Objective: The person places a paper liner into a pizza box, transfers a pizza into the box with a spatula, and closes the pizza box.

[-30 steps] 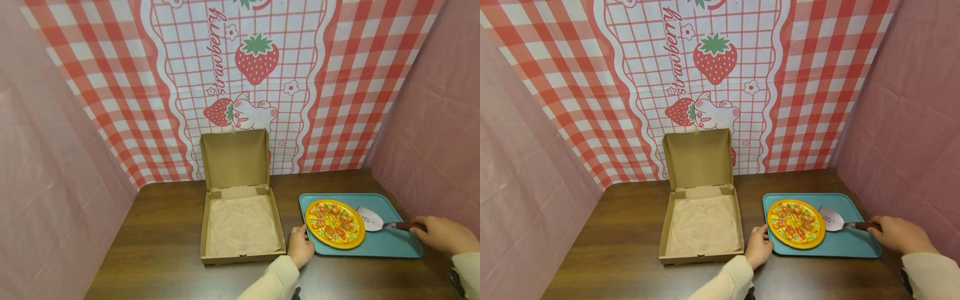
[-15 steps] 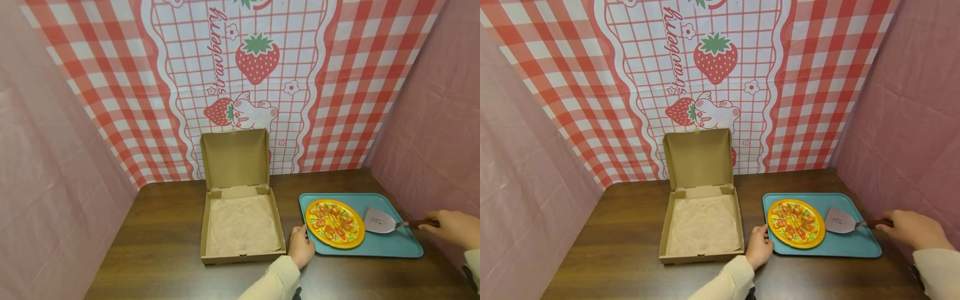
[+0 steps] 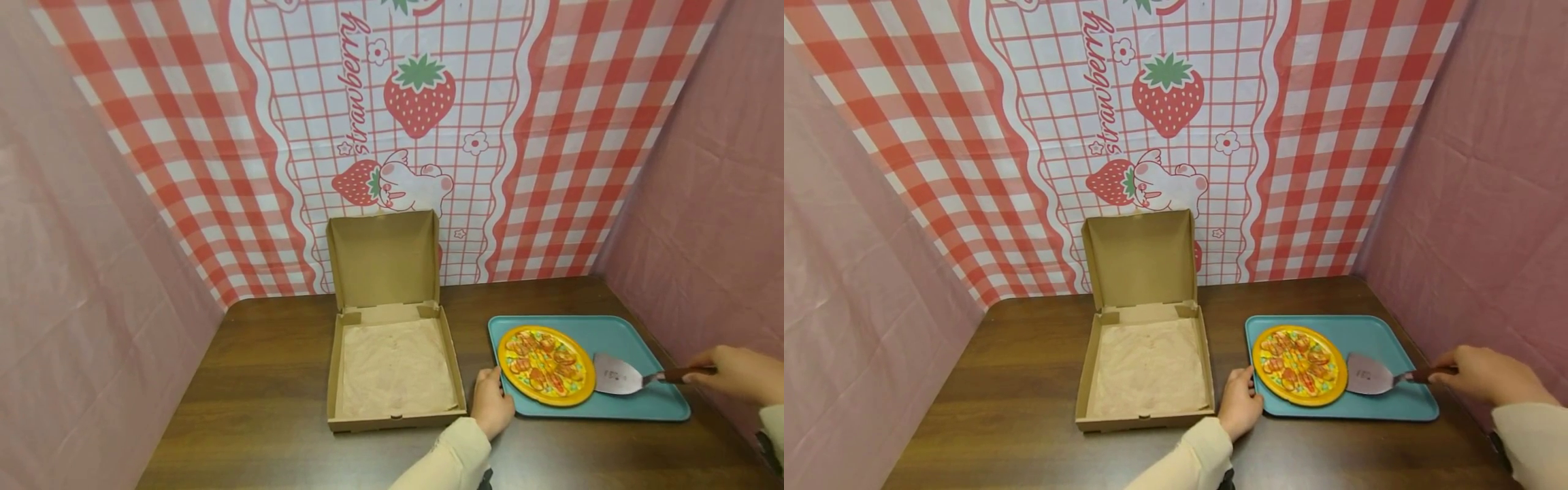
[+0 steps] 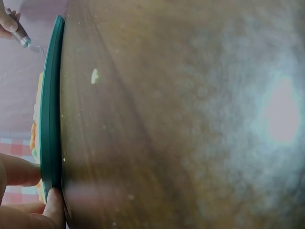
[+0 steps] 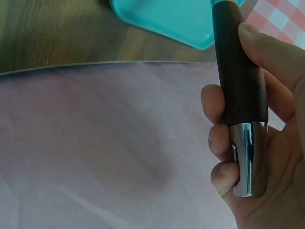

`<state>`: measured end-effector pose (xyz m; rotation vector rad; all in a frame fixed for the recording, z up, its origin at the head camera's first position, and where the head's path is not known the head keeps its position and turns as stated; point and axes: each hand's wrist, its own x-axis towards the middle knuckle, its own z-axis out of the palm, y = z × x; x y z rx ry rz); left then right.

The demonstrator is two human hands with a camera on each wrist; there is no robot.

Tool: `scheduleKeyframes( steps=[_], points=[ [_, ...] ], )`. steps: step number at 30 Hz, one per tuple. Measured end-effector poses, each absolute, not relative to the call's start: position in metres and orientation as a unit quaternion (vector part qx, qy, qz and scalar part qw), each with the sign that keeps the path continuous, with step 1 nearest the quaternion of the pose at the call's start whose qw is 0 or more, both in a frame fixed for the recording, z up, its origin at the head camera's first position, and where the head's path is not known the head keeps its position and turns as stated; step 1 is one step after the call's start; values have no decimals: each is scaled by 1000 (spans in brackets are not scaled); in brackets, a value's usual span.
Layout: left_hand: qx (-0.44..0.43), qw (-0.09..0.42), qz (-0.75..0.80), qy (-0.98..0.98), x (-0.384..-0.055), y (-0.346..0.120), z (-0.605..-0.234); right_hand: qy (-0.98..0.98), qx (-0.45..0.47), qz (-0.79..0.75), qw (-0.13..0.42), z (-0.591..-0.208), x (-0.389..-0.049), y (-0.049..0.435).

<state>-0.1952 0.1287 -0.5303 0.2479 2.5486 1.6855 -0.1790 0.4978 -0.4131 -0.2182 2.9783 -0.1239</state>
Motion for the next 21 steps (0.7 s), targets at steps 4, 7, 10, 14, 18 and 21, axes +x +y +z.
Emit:
scheduleKeyframes(
  steps=[4, 7, 10, 14, 18, 21],
  points=[
    [84, 34, 548, 831, -196, 128, -531, 993, -77, -51, 78, -418, -179, 497],
    [84, 37, 551, 830, -196, 129, -531, 993, -76, -55, 76, -422, -179, 499],
    [84, 42, 551, 829, -197, 129, -532, 993, -77, -58, 75, -425, -178, 501],
    [84, 48, 553, 827, -198, 128, -533, 992, -76, -66, 71, -431, -177, 503],
    [89, 49, 548, 830, -198, 127, -533, 991, -75, -78, 83, -437, -176, 500],
    [94, 47, 541, 834, -198, 126, -533, 988, -72, -93, 101, -441, -176, 495]
  ],
)
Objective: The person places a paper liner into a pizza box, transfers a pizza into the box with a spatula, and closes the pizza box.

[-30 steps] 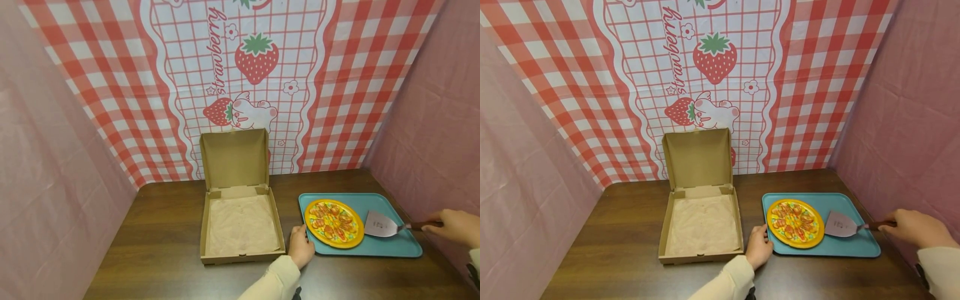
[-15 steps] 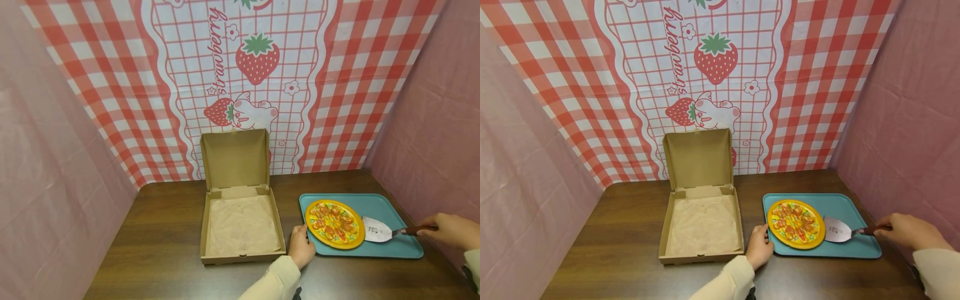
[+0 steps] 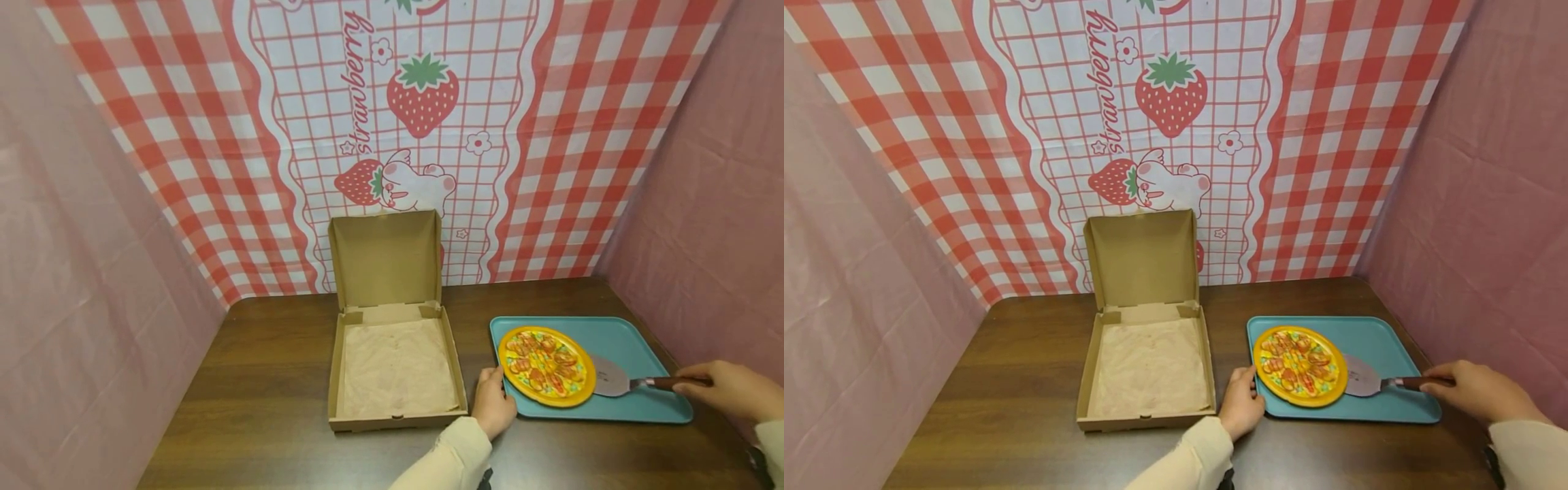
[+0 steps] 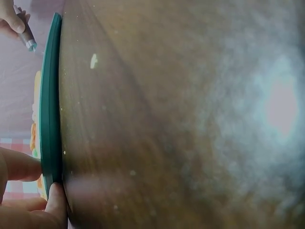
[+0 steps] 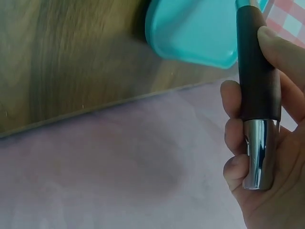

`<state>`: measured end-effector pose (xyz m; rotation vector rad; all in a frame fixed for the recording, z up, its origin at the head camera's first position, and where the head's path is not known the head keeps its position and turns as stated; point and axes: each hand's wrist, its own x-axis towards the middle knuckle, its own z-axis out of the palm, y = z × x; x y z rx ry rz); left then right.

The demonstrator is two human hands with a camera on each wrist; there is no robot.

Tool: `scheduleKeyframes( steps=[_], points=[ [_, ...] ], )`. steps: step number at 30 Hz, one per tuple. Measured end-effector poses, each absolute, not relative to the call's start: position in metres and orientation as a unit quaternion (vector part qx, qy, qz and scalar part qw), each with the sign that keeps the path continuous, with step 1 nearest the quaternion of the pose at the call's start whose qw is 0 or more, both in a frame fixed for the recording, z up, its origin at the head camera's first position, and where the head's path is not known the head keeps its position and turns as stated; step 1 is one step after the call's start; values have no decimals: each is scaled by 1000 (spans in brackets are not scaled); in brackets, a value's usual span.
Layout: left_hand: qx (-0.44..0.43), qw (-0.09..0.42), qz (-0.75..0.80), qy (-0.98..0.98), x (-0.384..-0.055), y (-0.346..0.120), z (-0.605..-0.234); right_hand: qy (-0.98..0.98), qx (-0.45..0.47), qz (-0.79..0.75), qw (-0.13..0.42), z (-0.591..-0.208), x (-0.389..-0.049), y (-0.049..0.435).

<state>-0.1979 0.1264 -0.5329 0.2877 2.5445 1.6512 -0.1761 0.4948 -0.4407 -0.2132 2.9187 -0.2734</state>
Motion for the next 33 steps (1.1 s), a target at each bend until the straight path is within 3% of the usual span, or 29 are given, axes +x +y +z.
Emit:
scheduleKeyframes(
  steps=[13, 33],
  points=[
    [113, 35, 519, 846, -198, 126, -533, 986, -46, -128, 92, -457, -184, 468],
    [95, 56, 520, 847, -195, 128, -530, 988, -40, -128, 81, -467, -195, 447]
  ],
)
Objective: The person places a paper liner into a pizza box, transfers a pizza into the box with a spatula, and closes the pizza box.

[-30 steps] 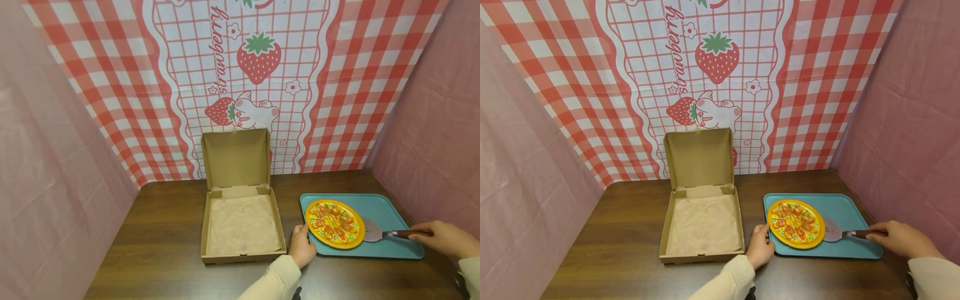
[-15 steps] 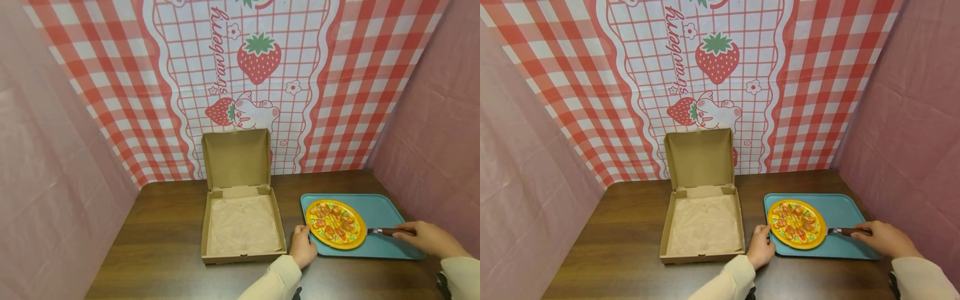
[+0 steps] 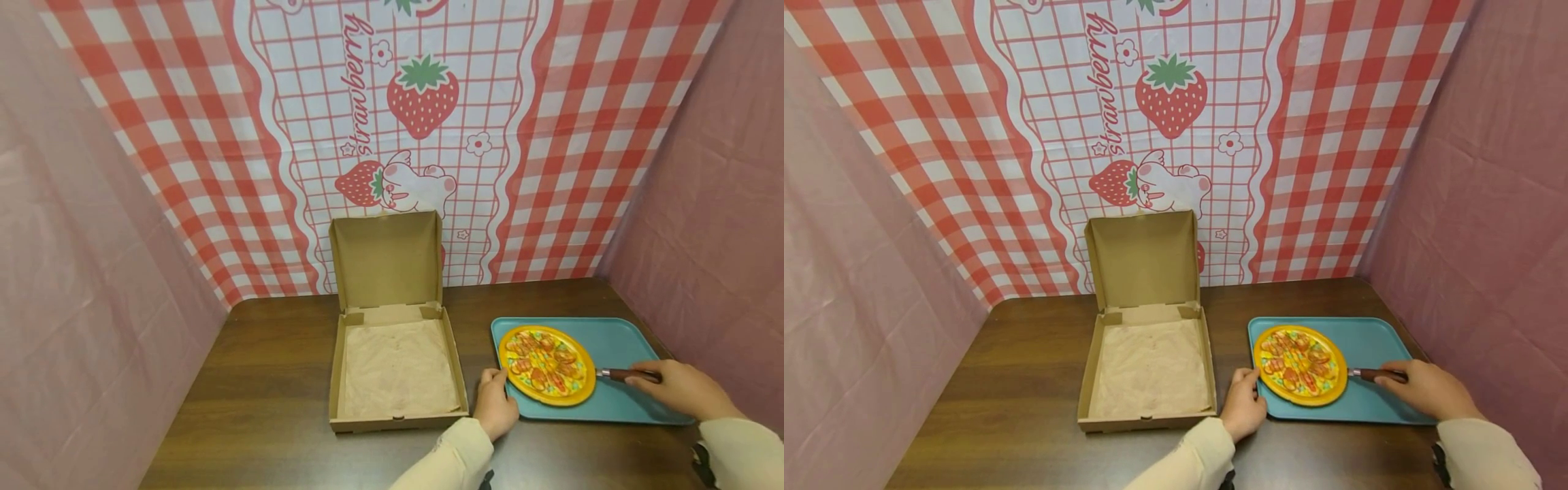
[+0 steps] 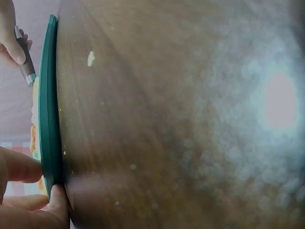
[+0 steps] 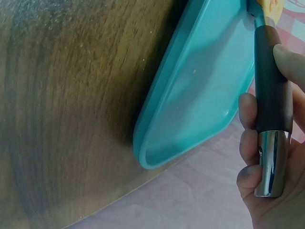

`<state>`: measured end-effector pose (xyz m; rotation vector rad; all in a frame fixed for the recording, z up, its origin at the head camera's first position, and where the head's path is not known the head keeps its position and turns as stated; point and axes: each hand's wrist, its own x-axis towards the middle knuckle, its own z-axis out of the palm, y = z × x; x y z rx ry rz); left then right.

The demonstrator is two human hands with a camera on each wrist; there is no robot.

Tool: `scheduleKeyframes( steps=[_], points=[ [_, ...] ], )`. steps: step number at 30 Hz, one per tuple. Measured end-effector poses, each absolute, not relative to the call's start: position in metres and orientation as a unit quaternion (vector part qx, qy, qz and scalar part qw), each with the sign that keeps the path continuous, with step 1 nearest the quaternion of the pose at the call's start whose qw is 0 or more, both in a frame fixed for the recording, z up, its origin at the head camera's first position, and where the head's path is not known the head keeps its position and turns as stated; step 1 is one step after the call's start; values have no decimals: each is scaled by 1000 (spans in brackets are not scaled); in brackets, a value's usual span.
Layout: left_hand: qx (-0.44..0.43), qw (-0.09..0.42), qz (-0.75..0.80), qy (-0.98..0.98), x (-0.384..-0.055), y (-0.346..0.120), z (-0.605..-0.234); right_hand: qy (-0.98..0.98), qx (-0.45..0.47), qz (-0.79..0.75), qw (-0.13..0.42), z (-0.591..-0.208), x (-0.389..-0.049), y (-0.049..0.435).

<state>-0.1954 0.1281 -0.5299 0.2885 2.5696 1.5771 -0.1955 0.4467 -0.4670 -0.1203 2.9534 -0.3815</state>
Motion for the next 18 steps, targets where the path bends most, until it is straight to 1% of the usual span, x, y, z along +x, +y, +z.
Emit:
scheduleKeyframes(
  steps=[8, 18],
  points=[
    [89, 71, 531, 840, -196, 128, -531, 989, -35, -123, 73, -469, -194, 443],
    [86, 79, 535, 837, -196, 129, -531, 992, -31, -118, 24, -479, -187, 446]
  ],
)
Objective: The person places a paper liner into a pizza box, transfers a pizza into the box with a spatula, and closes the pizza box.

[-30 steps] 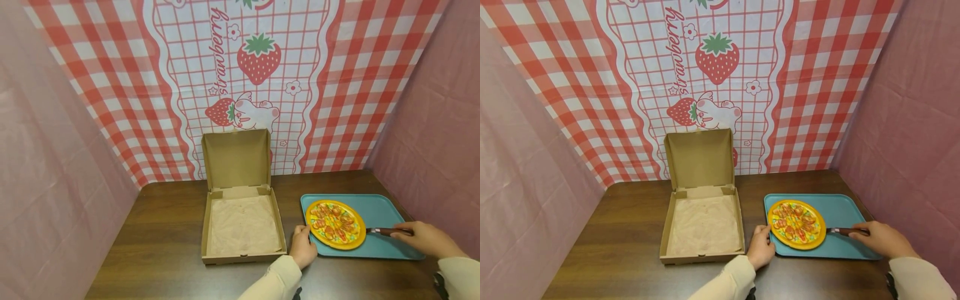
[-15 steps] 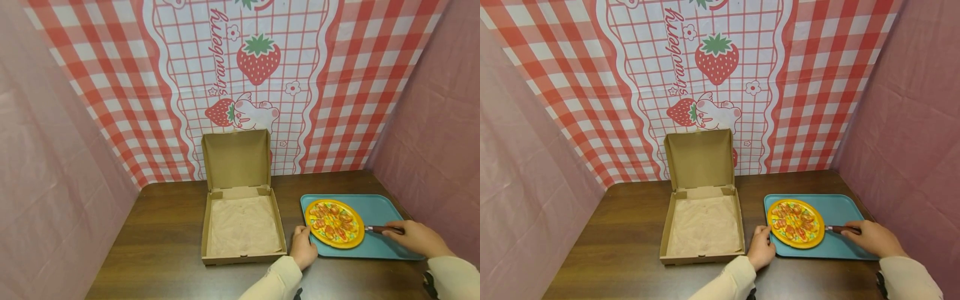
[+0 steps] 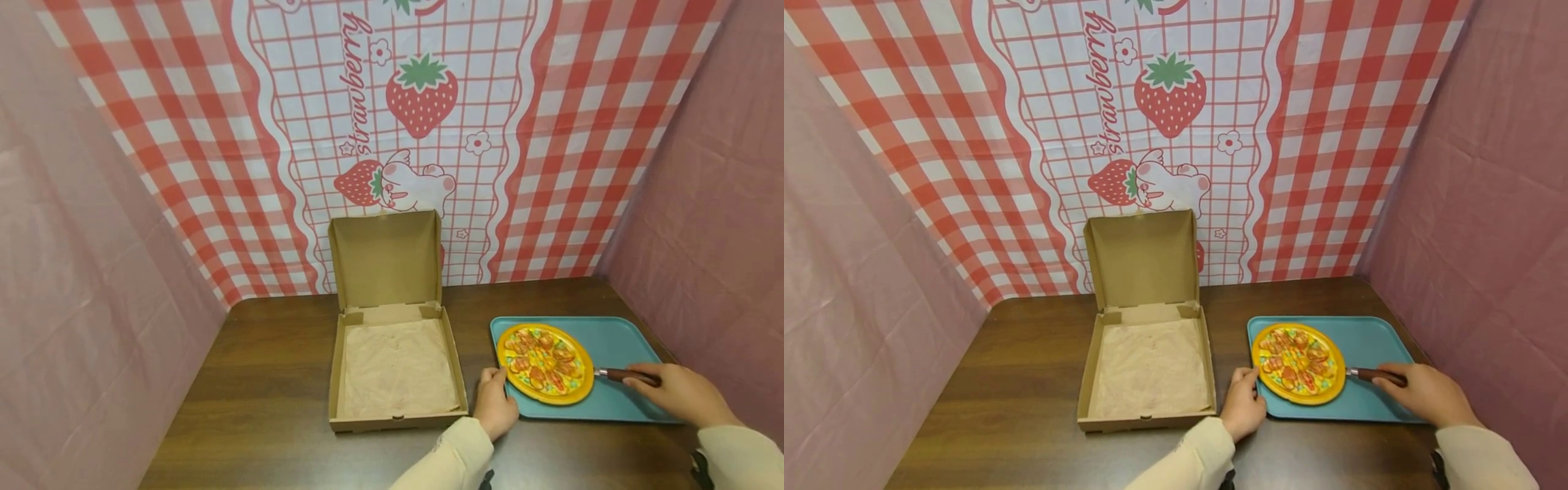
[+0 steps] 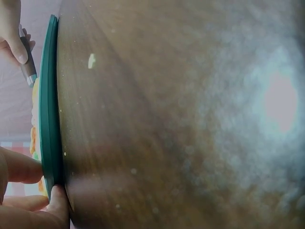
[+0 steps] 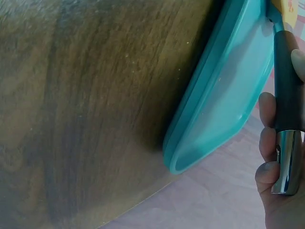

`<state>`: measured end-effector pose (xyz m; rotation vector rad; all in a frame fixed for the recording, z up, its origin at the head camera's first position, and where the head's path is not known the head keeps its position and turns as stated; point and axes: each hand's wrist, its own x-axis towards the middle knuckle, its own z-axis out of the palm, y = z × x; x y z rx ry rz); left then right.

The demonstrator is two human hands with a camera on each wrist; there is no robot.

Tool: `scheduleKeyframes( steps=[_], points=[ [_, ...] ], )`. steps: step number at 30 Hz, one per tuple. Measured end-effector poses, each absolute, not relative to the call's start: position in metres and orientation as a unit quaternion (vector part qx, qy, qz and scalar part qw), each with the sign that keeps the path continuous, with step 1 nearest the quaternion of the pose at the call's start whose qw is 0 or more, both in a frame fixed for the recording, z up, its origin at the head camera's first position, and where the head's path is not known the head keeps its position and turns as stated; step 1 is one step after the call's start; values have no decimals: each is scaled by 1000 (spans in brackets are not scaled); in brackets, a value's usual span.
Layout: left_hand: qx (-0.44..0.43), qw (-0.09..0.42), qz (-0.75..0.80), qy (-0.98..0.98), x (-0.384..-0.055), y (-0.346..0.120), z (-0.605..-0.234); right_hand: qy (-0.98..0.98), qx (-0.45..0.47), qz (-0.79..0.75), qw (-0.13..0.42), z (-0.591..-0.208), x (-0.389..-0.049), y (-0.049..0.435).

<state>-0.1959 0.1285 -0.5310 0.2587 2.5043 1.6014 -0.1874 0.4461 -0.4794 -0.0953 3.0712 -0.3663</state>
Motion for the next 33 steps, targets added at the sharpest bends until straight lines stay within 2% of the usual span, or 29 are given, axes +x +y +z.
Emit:
scheduleKeyframes(
  steps=[17, 33],
  points=[
    [83, 77, 532, 839, -197, 128, -531, 993, -35, -117, 8, -479, -182, 442],
    [79, 84, 528, 841, -195, 127, -528, 990, -18, -126, 61, -470, -183, 448]
  ],
)
